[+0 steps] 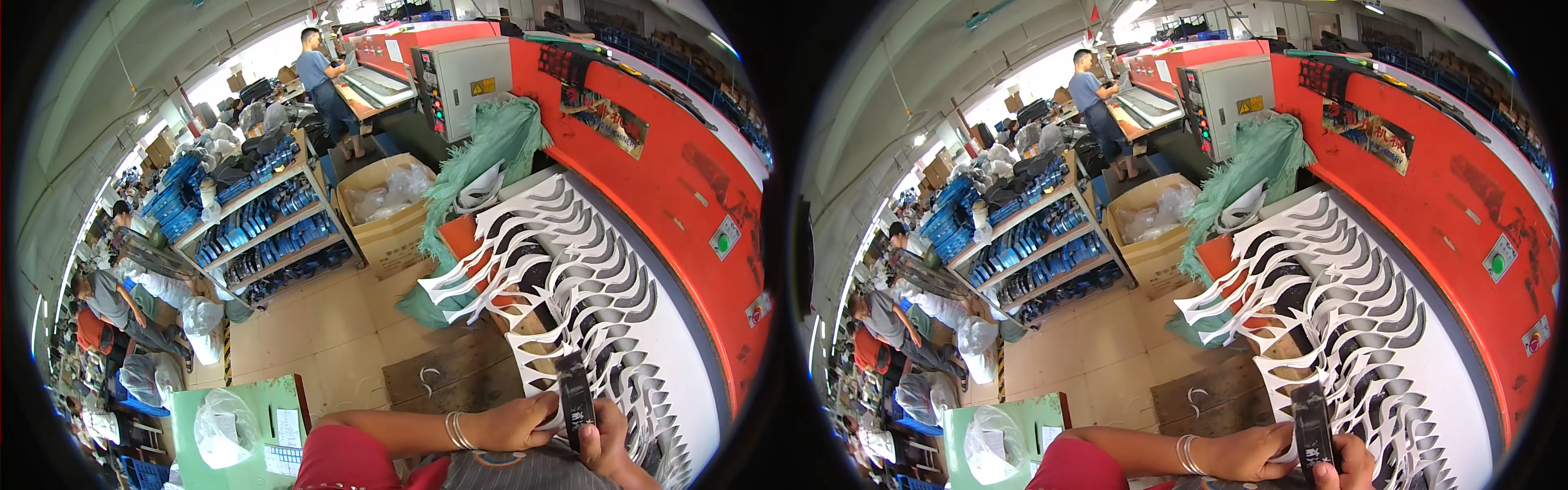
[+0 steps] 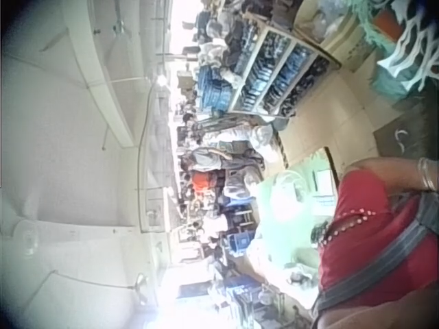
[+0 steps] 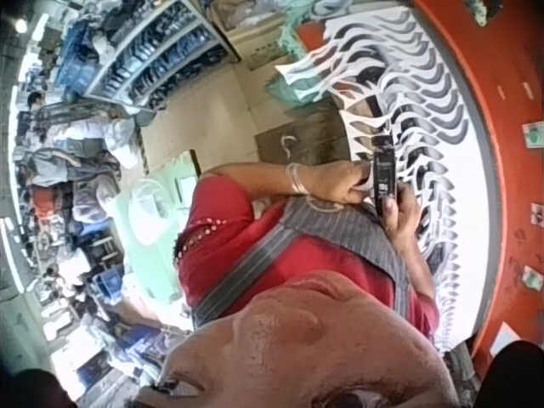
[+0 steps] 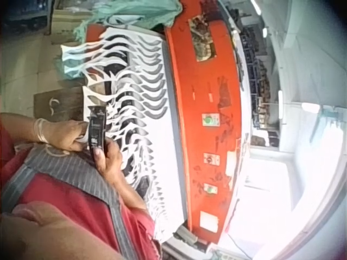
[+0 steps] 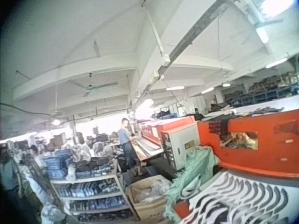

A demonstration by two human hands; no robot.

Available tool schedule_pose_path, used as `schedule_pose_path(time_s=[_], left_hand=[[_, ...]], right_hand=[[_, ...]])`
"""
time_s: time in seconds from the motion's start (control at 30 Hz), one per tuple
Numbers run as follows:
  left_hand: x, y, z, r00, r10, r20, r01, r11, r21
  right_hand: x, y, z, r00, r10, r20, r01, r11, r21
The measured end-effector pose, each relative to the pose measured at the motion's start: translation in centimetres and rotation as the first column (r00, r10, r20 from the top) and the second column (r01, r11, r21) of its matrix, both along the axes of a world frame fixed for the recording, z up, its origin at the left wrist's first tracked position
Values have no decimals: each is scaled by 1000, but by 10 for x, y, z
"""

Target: Operating a hydraulic clicker press to cut shoe upper components from a synthetic material sheet using a hand-held die.

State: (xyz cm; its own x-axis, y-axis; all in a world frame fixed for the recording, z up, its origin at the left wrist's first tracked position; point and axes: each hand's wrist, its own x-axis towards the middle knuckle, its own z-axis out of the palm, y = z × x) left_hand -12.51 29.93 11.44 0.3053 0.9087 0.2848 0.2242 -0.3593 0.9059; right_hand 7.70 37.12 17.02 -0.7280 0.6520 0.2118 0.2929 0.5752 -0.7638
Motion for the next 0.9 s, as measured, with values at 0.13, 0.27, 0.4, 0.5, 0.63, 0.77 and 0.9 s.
schedule_pose_path(time_s=[0.13,0.27,0.4,0.5,0.63,0.77,0.9], left_hand=[[1,3,20,985,74,158,-56,991,-119],[1,1,9,1000,27,7,-25,980,-195],[-11,-7,23,928,-170,-330,91,966,-243],[-31,-16,37,867,-250,-430,144,954,-264],[-53,-29,48,839,-311,-446,212,942,-259],[-60,-39,45,847,-344,-405,250,931,-266],[-63,-46,50,846,-357,-397,212,907,-363]], right_hand=[[-14,-3,9,999,33,-37,-34,999,-12],[-15,-7,7,997,-68,-31,45,875,-482],[-12,-9,11,999,-9,48,29,898,-438],[-13,-13,18,992,17,123,36,908,-418],[-5,-16,30,982,73,177,20,882,-471],[-3,-14,32,969,140,204,-9,845,-535],[-4,-9,35,954,193,228,-36,833,-553]])
